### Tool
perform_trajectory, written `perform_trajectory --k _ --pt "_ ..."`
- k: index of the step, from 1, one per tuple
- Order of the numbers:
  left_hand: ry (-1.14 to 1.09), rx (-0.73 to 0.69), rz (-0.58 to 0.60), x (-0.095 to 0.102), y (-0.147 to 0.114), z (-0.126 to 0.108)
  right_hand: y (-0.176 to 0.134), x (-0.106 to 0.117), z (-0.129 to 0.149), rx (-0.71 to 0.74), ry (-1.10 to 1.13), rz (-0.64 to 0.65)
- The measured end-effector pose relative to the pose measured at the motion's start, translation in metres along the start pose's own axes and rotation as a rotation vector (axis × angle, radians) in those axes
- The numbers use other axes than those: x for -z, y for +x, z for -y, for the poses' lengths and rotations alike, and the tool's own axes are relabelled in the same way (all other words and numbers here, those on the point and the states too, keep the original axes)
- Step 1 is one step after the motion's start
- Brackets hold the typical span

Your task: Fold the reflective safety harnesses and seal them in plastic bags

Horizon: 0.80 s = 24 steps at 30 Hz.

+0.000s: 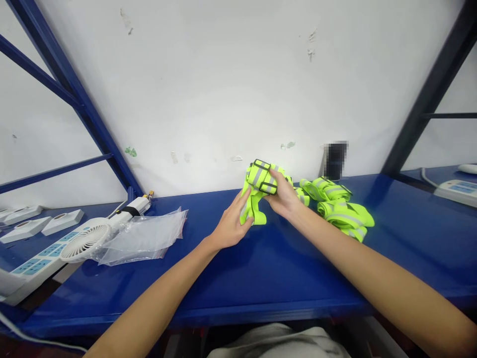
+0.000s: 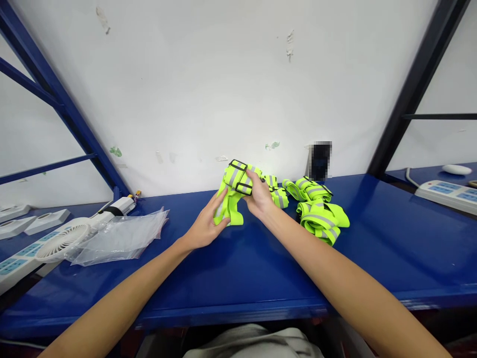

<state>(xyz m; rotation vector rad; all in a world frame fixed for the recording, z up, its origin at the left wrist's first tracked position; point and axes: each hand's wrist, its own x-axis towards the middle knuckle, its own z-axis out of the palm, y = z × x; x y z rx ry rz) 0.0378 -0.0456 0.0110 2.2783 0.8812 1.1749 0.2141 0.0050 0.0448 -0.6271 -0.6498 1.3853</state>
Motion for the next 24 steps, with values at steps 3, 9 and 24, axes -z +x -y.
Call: perform_trajectory --k 3,9,24 --pt "-0.176 0.097 -0.039 0.000 0.002 -0.005 0.002 0.001 -0.001 0.052 -0.027 -0.074" --pt "-0.449 0.285 -0.051 -0.001 0.005 -0.006 0.005 0.002 -0.001 0.114 0.007 -0.141" --pt "-0.529 0.477 -0.124 -0.005 0.013 0.001 -0.016 -0.012 -0.013 0.170 0.029 -0.023"
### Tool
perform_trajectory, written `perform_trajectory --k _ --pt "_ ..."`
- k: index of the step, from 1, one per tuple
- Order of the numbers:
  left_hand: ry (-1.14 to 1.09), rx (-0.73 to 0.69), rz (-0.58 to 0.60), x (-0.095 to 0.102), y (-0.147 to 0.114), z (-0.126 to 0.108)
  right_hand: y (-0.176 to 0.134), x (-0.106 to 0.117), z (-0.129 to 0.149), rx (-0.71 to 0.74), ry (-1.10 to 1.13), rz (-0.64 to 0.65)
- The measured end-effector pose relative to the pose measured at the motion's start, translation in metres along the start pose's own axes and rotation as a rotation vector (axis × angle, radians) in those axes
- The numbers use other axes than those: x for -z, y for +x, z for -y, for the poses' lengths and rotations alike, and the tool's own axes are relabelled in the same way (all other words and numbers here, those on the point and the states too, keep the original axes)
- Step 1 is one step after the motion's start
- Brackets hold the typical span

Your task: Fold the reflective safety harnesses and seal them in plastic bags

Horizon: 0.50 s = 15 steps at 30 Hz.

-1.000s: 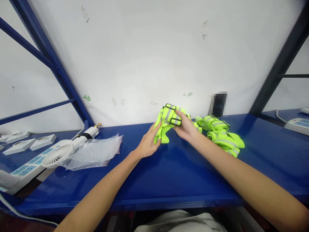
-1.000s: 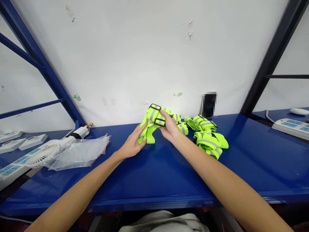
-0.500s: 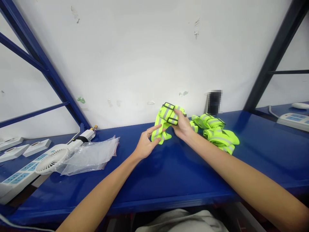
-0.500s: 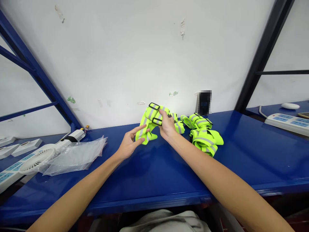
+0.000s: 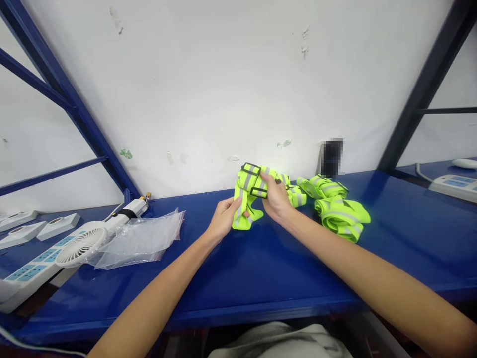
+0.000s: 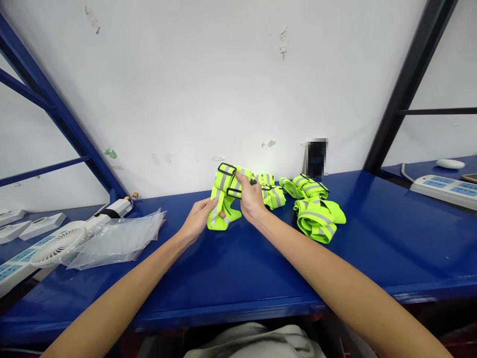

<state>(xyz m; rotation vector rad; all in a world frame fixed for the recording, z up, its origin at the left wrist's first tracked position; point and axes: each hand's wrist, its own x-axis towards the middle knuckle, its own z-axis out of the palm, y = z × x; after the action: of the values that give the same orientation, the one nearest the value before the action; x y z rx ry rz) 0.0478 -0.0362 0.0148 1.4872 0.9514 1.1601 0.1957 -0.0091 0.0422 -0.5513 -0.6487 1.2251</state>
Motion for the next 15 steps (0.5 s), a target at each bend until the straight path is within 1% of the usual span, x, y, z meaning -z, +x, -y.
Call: perform_trajectory --k 2,5,7,10,11,15 --pt "0.077 -0.043 -0.032 0.002 0.002 0.003 -0.002 -0.002 0.000 -0.008 0.004 -0.016" --pt "0.240 -0.166 -0.136 0.003 0.004 0.009 -0.005 -0.005 -0.001 -0.034 0.023 -0.014" --pt "0.241 -0.198 -0.138 0.002 0.004 0.012 -0.007 -0.007 -0.001 -0.070 0.046 -0.020" --pt "0.103 -0.120 -0.050 -0.001 0.004 0.014 -0.009 -0.009 -0.002 -0.133 0.080 -0.016" --pt "0.057 -0.082 -0.038 -0.002 0.004 0.015 -0.009 -0.009 -0.002 -0.145 0.087 -0.007" --pt "-0.140 0.007 -0.068 -0.003 0.003 0.015 -0.012 -0.008 -0.001 -0.148 0.057 0.067"
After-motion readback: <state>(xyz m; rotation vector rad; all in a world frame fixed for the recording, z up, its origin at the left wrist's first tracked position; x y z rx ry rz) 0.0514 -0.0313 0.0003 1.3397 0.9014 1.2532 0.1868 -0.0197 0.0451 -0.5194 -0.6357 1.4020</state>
